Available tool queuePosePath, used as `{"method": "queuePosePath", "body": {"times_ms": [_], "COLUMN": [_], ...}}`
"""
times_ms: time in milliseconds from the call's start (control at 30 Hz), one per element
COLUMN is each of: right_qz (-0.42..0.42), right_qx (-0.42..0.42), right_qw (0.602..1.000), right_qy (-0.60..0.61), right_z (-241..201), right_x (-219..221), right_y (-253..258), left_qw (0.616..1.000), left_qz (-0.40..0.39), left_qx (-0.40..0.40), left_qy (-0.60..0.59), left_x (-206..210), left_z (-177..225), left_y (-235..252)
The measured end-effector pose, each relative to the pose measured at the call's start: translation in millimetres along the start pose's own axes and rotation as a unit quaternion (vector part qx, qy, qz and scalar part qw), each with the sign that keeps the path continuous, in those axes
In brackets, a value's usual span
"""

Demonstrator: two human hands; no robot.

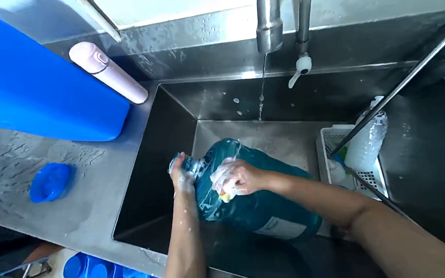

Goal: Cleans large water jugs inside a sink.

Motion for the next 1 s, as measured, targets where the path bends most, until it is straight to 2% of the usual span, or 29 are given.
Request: {"method": "queuePosePath", "body": {"times_ms": [33,67,100,133,167,200,233,267,300,333,367,400,467,500,533,567,600,633,667,700,733,767,800,833,867,900,933,967,1000], "right_qz": [-0.019,-0.019,-0.004,0.007,0.025,0.055,0.068,0.062,0.061,0.048,0.022,0.001,0.018,0.023,0.022,0.031,0.063,0.133,0.163,0.137,0.099,0.092,0.085,0.098,0.059,0.037,0.035,0.071,0.137], "right_qx": [0.013,0.035,0.064,0.101,0.120,0.132,0.095,0.032,-0.020,-0.014,0.056,0.135,0.219,0.288,0.339,0.352,0.324,0.254,0.229,0.277,0.337,0.335,0.287,0.217,0.353,0.423,0.445,0.413,0.346], "right_qw": [1.000,0.998,0.995,0.991,0.988,0.987,0.992,0.997,0.998,0.999,0.998,0.990,0.974,0.957,0.941,0.930,0.924,0.920,0.923,0.934,0.934,0.938,0.954,0.971,0.933,0.903,0.886,0.888,0.892], "right_qy": [0.015,0.045,0.071,0.092,0.096,0.076,0.044,0.012,-0.006,-0.013,0.002,0.031,0.046,0.033,-0.019,-0.101,-0.192,-0.268,-0.262,-0.179,-0.071,-0.001,0.018,-0.027,-0.030,-0.066,-0.121,-0.188,-0.255], "right_z": [3.8,28.6,64.3,91.8,98.8,81.6,49.9,17.4,-5.1,-8.9,8.4,44.5,120.8,125.9,107.4,78.0,44.4,16.1,6.9,20.2,56.0,101.1,140.5,158.9,144.4,117.7,83.1,46.5,20.9], "right_x": [-6.7,-24.2,-41.7,-51.3,-52.6,-46.2,-31.6,-9.7,7.5,8.2,-7.4,-27.1,-45.7,-46.0,-39.8,-26.0,-5.4,9.0,8.7,-4.2,-21.4,-38.2,-48.7,-52.4,-48.8,-39.7,-22.5,-4.6,1.5], "right_y": [4.5,10.9,15.4,14.4,10.8,7.8,3.1,-4.0,-6.8,-3.8,4.3,12.4,6.9,-1.0,-11.5,-25.9,-40.8,-49.6,-51.7,-48.1,-44.1,-41.5,-43.3,-46.6,-41.6,-41.2,-52.1,-64.0,-68.7], "left_qw": [1.000,0.998,0.984,0.952,0.917,0.917,0.956,0.992,1.000,0.998,1.000,0.998,0.953,0.936,0.951,0.982,0.997,0.998,0.997,0.999,0.997,0.984,0.953,0.914,0.904,0.934,0.973,0.993,0.997], "left_qz": [-0.003,-0.062,-0.158,-0.274,-0.361,-0.354,-0.244,-0.098,0.010,0.045,0.017,-0.059,-0.268,-0.309,-0.256,-0.136,-0.017,0.059,0.074,0.037,-0.038,-0.141,-0.261,-0.361,-0.377,-0.297,-0.172,-0.064,-0.023], "left_qx": [-0.002,0.024,0.061,0.091,0.110,0.117,0.103,0.052,-0.008,-0.030,-0.017,0.019,0.092,0.111,0.115,0.100,0.059,0.026,0.015,0.023,0.050,0.083,0.108,0.129,0.140,0.138,0.116,0.080,0.066], "left_qy": [0.012,-0.007,-0.048,-0.099,-0.127,-0.141,-0.128,-0.061,-0.010,0.021,0.016,-0.014,-0.113,-0.126,-0.126,-0.086,-0.051,-0.018,-0.006,-0.013,-0.034,-0.071,-0.111,-0.132,-0.146,-0.142,-0.097,-0.062,-0.039], "left_x": [4.3,12.7,19.9,25.8,29.0,23.0,11.8,3.2,-3.5,-3.9,2.4,9.4,16.3,16.1,7.3,-5.6,-16.4,-21.7,-20.2,-15.1,-9.6,-1.6,8.3,15.1,11.7,-0.5,-13.7,-21.1,-18.6], "left_z": [1.6,6.7,12.4,15.1,16.9,15.3,9.1,3.7,0.3,0.4,4.5,9.9,14.5,18.5,18.8,14.8,10.8,9.1,10.4,14.5,19.6,24.9,27.8,29.2,29.1,25.9,21.8,20.0,22.2], "left_y": [-2.4,-7.8,-13.3,-14.5,-10.8,-2.0,4.8,4.6,5.4,4.6,1.2,-5.0,-5.9,1.9,10.0,14.4,16.8,20.8,21.7,18.3,13.1,8.8,6.6,6.8,12.5,20.1,22.9,22.7,20.4]}}
Point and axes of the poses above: each hand's wrist, its own y-axis towards the middle knuckle, its own x-axis out of the palm, z = x × y, the point moved 8 cm from there along y, towards the middle knuckle, and after that the axes turned 6 degrees about -z, right-handed, at the moved point
